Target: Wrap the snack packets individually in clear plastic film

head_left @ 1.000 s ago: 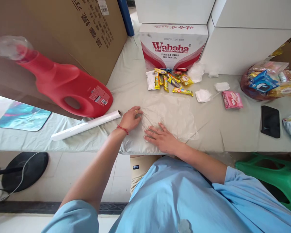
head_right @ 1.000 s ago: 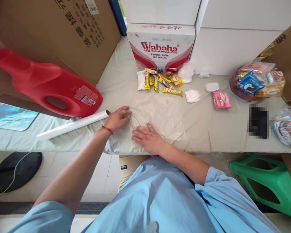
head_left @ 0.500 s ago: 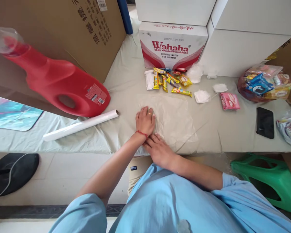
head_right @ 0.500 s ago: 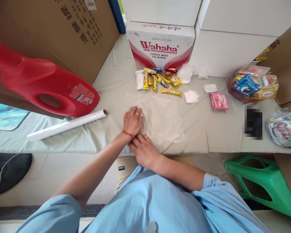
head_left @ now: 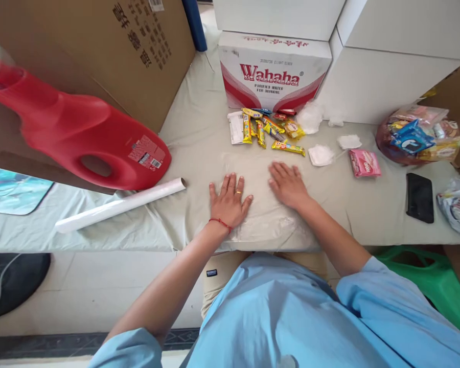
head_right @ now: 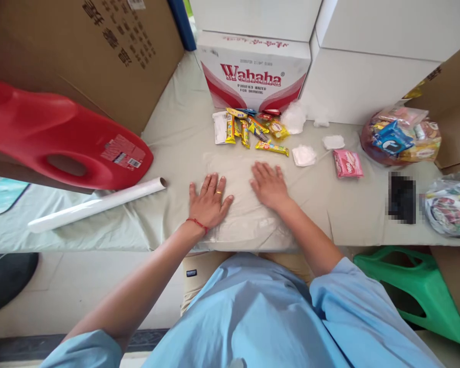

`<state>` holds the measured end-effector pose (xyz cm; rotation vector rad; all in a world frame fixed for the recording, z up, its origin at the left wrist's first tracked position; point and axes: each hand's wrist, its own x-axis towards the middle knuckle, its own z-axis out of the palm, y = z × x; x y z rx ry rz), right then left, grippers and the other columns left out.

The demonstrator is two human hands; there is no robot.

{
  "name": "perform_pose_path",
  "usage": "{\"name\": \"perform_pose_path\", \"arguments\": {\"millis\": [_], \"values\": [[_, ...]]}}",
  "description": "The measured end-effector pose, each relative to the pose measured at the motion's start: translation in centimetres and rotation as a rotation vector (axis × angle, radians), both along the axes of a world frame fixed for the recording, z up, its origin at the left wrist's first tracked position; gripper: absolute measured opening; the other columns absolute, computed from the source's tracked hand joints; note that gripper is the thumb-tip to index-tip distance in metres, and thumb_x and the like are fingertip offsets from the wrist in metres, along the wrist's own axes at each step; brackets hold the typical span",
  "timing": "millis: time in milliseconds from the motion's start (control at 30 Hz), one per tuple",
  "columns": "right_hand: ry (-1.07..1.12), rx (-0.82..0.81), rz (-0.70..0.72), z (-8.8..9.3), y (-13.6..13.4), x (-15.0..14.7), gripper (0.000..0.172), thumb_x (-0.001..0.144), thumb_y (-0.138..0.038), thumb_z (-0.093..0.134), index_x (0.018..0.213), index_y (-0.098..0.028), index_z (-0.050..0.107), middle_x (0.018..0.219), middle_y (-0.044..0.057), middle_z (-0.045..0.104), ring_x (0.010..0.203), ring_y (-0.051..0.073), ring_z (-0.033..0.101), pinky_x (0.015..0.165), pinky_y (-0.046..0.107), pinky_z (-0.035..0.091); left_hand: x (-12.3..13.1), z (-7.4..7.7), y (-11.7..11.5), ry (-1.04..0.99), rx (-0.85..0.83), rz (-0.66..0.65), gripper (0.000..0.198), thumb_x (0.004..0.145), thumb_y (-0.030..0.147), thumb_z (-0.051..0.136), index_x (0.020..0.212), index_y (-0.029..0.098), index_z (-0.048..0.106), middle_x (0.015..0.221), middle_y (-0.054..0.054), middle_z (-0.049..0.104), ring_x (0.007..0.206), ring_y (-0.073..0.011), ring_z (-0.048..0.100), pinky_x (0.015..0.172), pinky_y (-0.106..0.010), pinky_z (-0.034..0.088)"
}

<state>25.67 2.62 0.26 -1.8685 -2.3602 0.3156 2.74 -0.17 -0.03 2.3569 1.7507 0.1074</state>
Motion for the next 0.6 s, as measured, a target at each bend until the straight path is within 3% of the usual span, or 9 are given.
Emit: {"name": "perform_pose_path", "arguments": {"millis": [100, 200, 300, 400, 533, 600], "values": [[-0.061, 0.048, -0.139, -0.6, 0.0, 4.5, 0.059, 0.109, -0.040, 0.032, 0.161, -0.017, 0.046, 0.170, 0.013, 0.040, 0.158, 0.032, 0.033, 0.128, 0.064, 0.023, 0.0, -0.1, 0.0, -0.007, 0.009, 0.020, 0.072, 0.106, 0.055, 0.034, 0.167, 0.019, 0.030, 0.177, -0.015, 0.019, 0.165, -0.0319, 0.019, 0.127, -0.075, 0.002], [-0.040, 0.152, -0.217, 0.6, 0.3, 6.0, 0.058, 0.106, -0.038, 0.036, 0.151, -0.007, 0.056, 0.156, 0.023, 0.054, 0.147, 0.037, 0.047, 0.122, 0.059, 0.037, 0.0, 0.0, 0.0, -0.009, 0.002, 0.020, 0.071, 0.106, 0.055, 0.033, 0.167, 0.019, 0.031, 0.177, -0.015, 0.019, 0.165, -0.0311, 0.018, 0.128, -0.073, 0.001], [0.025, 0.238, -0.173, 2.3, 2.7, 3.5, 0.054, 0.105, -0.034, 0.037, 0.142, -0.004, 0.063, 0.141, 0.025, 0.064, 0.132, 0.037, 0.056, 0.117, 0.050, 0.043, 0.0, 0.1, 0.0, -0.008, -0.006, 0.007, 0.072, 0.105, 0.057, 0.033, 0.167, 0.020, 0.031, 0.177, -0.015, 0.020, 0.165, -0.0315, 0.018, 0.128, -0.073, 0.002], [0.059, 0.258, -0.010, 3.6, 6.9, -1.4, 0.049, 0.105, -0.031, 0.043, 0.146, -0.015, 0.062, 0.148, 0.014, 0.062, 0.138, 0.029, 0.050, 0.123, 0.038, 0.036, -0.2, 0.2, 0.1, -0.002, -0.007, 0.001, 0.073, 0.105, 0.058, 0.033, 0.168, 0.020, 0.030, 0.177, -0.015, 0.020, 0.165, -0.0328, 0.018, 0.128, -0.073, 0.003], [0.010, 0.209, 0.360, 3.8, 12.6, -6.2, 0.052, 0.103, -0.024, 0.047, 0.153, -0.013, 0.054, 0.159, 0.013, 0.053, 0.150, 0.029, 0.039, 0.127, 0.046, 0.026, -0.2, 0.1, 0.1, 0.002, -0.011, 0.012, 0.073, 0.105, 0.058, 0.035, 0.168, 0.023, 0.029, 0.177, -0.014, 0.021, 0.165, -0.0331, 0.019, 0.129, -0.072, 0.004], [-0.044, 0.166, 0.371, 3.8, 14.2, -6.5, 0.045, 0.106, -0.028, 0.045, 0.144, -0.011, 0.063, 0.148, 0.017, 0.063, 0.148, 0.031, 0.042, 0.125, 0.051, 0.027, -0.2, 0.1, 0.0, -0.004, -0.008, 0.019, 0.072, 0.105, 0.058, 0.035, 0.168, 0.024, 0.030, 0.177, -0.013, 0.022, 0.164, -0.0322, 0.020, 0.130, -0.070, 0.004]]}}
